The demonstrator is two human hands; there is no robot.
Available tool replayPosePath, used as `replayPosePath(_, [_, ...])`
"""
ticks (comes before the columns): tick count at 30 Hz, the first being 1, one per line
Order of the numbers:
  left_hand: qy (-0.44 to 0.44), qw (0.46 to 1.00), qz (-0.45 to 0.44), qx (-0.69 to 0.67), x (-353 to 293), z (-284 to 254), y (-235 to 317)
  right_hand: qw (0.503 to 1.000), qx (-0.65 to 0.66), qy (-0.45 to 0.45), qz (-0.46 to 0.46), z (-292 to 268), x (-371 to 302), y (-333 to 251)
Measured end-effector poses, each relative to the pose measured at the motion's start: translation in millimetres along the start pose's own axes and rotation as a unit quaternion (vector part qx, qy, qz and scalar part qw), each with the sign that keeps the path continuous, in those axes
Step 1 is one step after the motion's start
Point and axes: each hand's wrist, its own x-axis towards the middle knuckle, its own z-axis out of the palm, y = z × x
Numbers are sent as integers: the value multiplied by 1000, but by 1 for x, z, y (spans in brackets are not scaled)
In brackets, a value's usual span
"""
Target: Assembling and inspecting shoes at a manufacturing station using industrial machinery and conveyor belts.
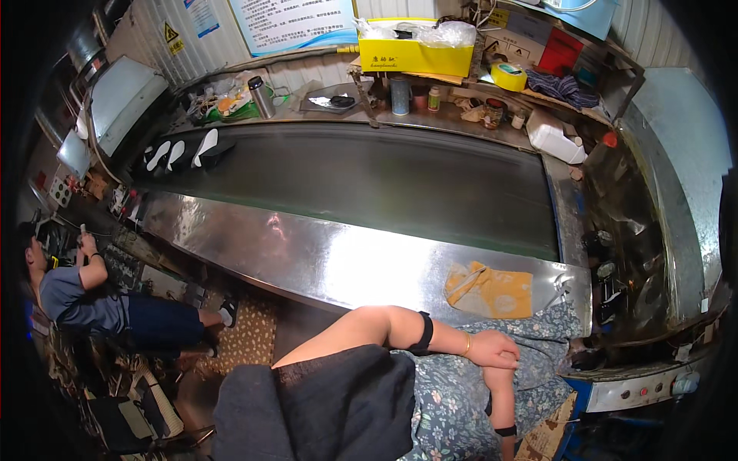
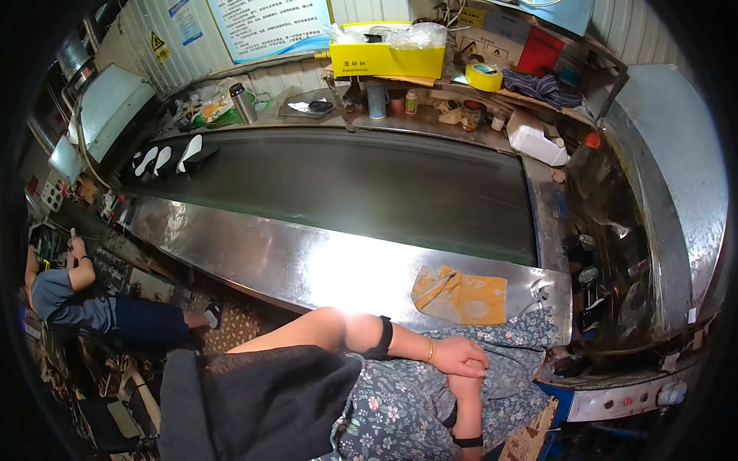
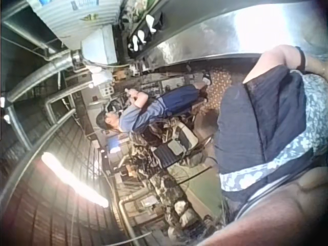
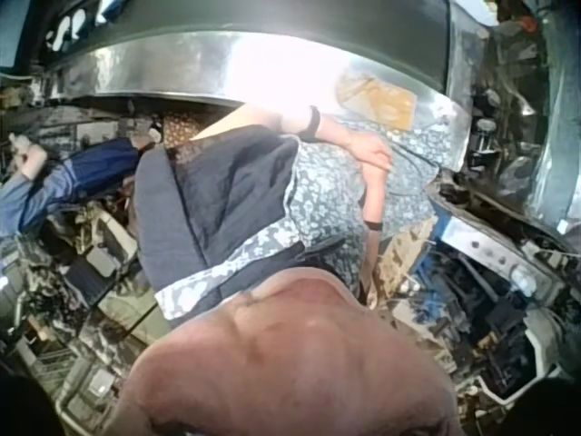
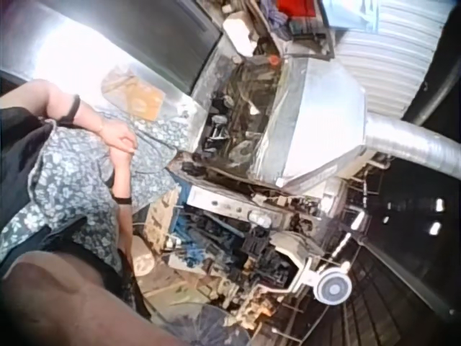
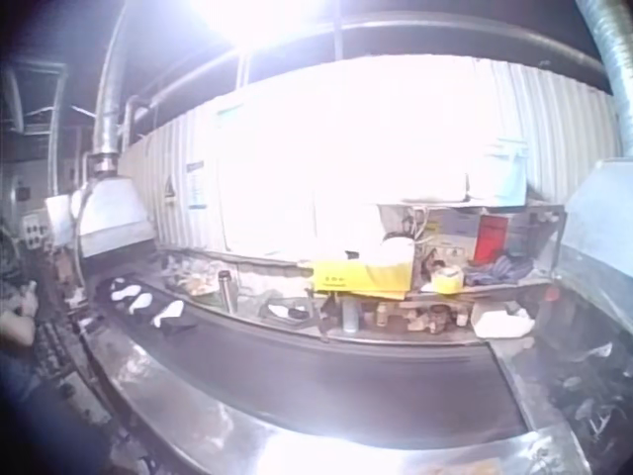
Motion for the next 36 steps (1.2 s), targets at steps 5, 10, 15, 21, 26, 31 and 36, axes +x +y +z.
replayPosePath(5, [0, 999, 51, 7, -4, -9, 21, 999, -48, 19, -8, -3, 4, -11])
replayPosePath(10, [26, 989, 147, 16, -19, -15, 26, 996, -82, 6, -35, -3, 1, -21])
replayPosePath(15, [-93, 991, 91, 33, -27, -53, 29, 993, -98, -45, -50, -7, -2, -30])
replayPosePath(21, [333, 815, -257, 398, -129, -218, 15, 995, -60, -63, -41, -9, 1, -13])
replayPosePath(26, [467, 314, -601, 567, -287, -371, 43, 995, -51, -70, -44, -5, 17, -14])
replayPosePath(31, [621, 317, -661, 277, -415, -372, 45, 998, -39, -23, -44, 1, 20, -22])
replayPosePath(36, [430, 738, -420, 306, -299, -291, 52, 996, -69, -18, -47, 3, 19, -10])
